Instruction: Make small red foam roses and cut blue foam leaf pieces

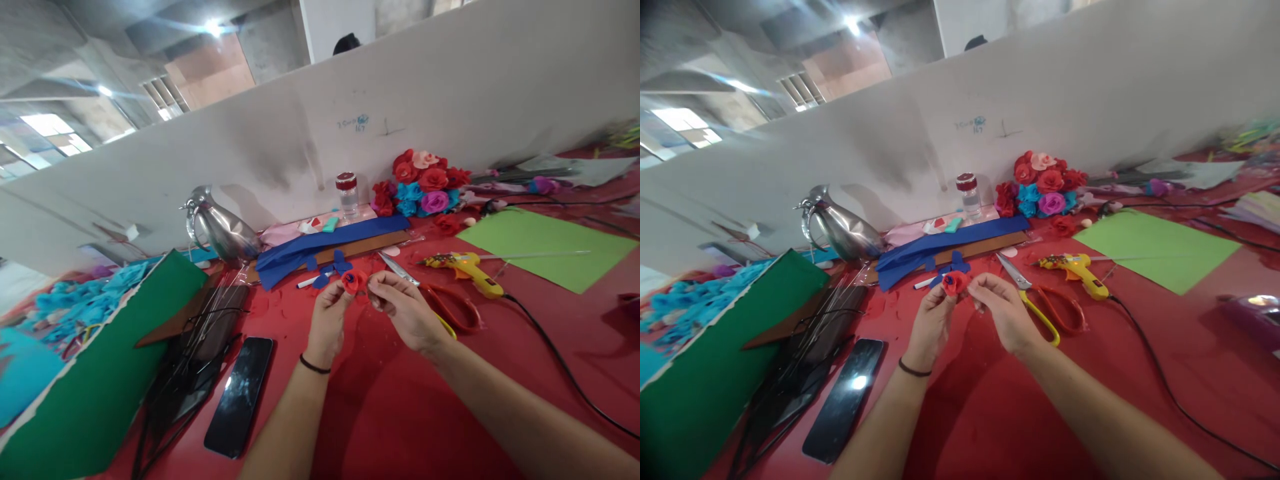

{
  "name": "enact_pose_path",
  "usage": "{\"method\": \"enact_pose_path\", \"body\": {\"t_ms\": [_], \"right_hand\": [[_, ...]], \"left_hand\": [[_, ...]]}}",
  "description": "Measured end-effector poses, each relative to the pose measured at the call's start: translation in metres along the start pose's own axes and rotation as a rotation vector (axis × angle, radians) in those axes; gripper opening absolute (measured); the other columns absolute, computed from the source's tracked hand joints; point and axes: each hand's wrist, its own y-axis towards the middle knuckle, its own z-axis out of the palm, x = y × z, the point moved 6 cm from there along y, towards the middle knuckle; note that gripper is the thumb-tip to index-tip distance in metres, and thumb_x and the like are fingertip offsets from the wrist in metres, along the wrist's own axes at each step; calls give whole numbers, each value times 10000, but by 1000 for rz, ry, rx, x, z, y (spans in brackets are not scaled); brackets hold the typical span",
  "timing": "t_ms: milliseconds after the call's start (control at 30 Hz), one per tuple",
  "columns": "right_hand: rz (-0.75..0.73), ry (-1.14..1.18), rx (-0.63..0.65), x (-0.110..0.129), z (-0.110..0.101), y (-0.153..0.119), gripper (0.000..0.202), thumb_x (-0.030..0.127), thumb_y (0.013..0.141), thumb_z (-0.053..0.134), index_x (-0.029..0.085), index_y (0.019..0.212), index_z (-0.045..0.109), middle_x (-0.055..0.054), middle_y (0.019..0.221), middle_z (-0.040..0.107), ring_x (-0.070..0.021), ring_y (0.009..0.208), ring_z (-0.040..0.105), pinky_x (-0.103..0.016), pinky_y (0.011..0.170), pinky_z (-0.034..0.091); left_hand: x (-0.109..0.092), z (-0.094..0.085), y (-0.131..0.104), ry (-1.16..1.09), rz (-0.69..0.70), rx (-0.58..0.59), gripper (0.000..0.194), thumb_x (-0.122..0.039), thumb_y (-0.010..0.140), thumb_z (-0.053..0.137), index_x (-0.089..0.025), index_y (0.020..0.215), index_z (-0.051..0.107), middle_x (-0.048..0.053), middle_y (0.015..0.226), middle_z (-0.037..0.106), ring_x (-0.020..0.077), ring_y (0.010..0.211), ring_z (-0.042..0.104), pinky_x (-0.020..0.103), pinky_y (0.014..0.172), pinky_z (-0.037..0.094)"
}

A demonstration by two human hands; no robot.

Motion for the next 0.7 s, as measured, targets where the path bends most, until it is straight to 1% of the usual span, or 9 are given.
{"method": "enact_pose_path", "body": {"t_ms": [133,200,300,367,467,533,600,700], "right_hand": [[-6,14,23,-2,-2,3,278,467,738,674,216,649,594,22,597,516,-123,568,407,-268,548,309],[6,-5,15,-3,-4,4,273,454,724,691,214,643,590,26,584,502,-120,558,395,-266,544,304],[26,30,4,-2,-4,4,264,421,689,723,210,624,579,32,562,489,-111,542,387,-261,545,307],[32,62,20,-2,-1,3,273,426,690,717,210,615,566,32,560,488,-113,540,393,-265,549,319],[20,70,41,0,1,3,296,455,732,674,214,613,550,26,571,491,-124,547,409,-274,555,337],[11,71,37,0,1,3,299,467,754,651,214,626,556,25,579,493,-127,554,414,-274,554,338],[12,70,15,1,-1,3,282,452,736,675,213,634,567,29,578,495,-122,548,405,-268,542,324],[21,85,-13,1,-2,3,273,415,676,733,210,608,566,34,557,490,-113,536,390,-261,533,307]], "left_hand": [[-1,5,-1,42,-10,50,225,-385,663,769,-183,750,719,10,708,666,142,742,592,291,805,454],[-1,6,-2,60,-17,63,226,-389,657,771,-185,735,714,11,708,665,151,747,593,301,805,463],[-2,7,-2,53,-6,64,218,-384,658,773,-191,739,713,10,723,671,152,753,593,301,808,466],[-2,9,-2,54,-4,99,222,-397,681,755,-187,737,710,15,707,665,154,726,591,305,790,471],[-1,13,-3,63,-7,162,247,-422,724,715,-177,750,705,25,679,653,164,699,594,320,769,476],[-2,13,-3,74,-4,173,246,-418,729,712,-172,736,697,28,675,652,166,698,596,320,764,475],[-1,12,-3,90,0,165,237,-402,718,726,-168,710,687,27,682,657,161,700,596,316,771,471],[-1,11,-4,89,1,154,229,-392,702,743,-171,701,686,19,693,665,148,693,587,308,787,467]]}}
